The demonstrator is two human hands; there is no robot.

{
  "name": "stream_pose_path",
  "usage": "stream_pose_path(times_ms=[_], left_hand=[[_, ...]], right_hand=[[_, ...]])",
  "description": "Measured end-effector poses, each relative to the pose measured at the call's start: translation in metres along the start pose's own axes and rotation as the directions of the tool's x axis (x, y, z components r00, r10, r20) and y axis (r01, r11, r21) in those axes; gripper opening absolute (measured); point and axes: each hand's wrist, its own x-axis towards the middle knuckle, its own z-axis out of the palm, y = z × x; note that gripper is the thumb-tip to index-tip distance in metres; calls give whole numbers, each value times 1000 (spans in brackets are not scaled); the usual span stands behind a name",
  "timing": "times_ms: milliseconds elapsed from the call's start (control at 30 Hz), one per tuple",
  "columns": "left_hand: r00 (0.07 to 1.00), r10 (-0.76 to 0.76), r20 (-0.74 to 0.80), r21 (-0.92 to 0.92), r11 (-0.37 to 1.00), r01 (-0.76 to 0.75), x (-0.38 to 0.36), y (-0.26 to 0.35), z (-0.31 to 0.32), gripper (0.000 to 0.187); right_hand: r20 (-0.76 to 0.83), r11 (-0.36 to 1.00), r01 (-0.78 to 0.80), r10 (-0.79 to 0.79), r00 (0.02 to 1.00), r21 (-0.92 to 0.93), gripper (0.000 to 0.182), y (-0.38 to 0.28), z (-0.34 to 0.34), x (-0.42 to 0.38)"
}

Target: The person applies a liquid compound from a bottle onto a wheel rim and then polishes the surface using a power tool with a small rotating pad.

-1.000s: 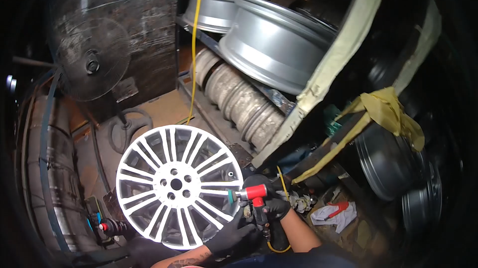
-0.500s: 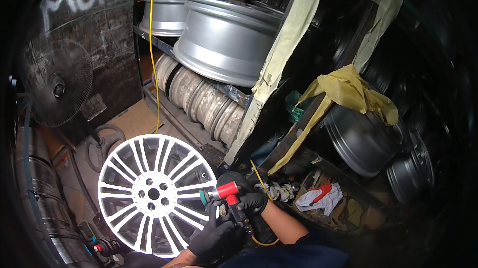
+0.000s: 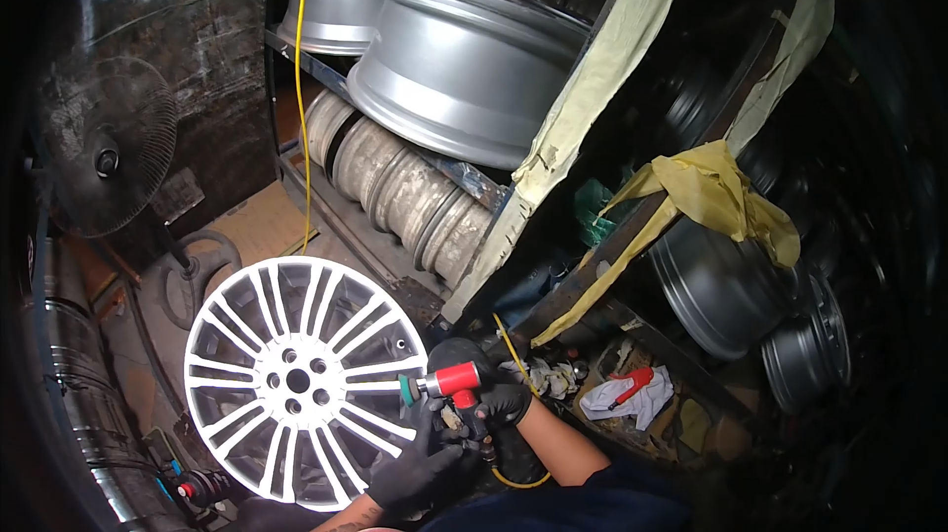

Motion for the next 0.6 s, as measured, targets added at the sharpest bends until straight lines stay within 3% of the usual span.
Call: stream_pose_path(times_ms=[33, 167, 267, 300, 367, 467, 533, 567, 600], left_hand=[[1000, 11, 12, -31, 999, -10, 1, -2, 0, 85], [996, 41, 81, -127, 991, -30, 8, -35, -3, 86], [998, 0, 60, 13, 1000, -1, 2, -14, -5, 86], [993, -17, 119, -55, 998, 24, 2, -16, -8, 89], [999, 21, 27, 84, 996, -23, -3, -14, -5, 92], [998, 64, -22, 137, 989, -61, -2, -25, -3, 97], [999, 48, 12, -46, 998, -48, 9, -47, -4, 89], [995, 96, 39, -160, 983, -89, 25, -77, -5, 76], [999, 38, -10, -93, 995, -38, 32, -96, -6, 82]], right_hand=[[37, 998, -37, 39, 999, -53, 96, -5, 1, 1], [69, 980, -112, 102, 992, 165, 91, 1, -7, 5], [97, 927, -186, 163, 982, 326, 87, 20, -18, 1], [177, 935, -230, 186, 967, 271, 84, 21, -21, 4], [164, 921, -295, 259, 952, 256, 84, 24, -23, 3], [129, 913, -356, 336, 933, 201, 83, 31, -22, 6], [71, 933, -340, 334, 940, 118, 80, 49, -42, 8], [180, 949, -311, 297, 938, 55, 70, 25, -4, 13], [158, 944, -329, 323, 933, 11, 68, 22, 10, 17]])
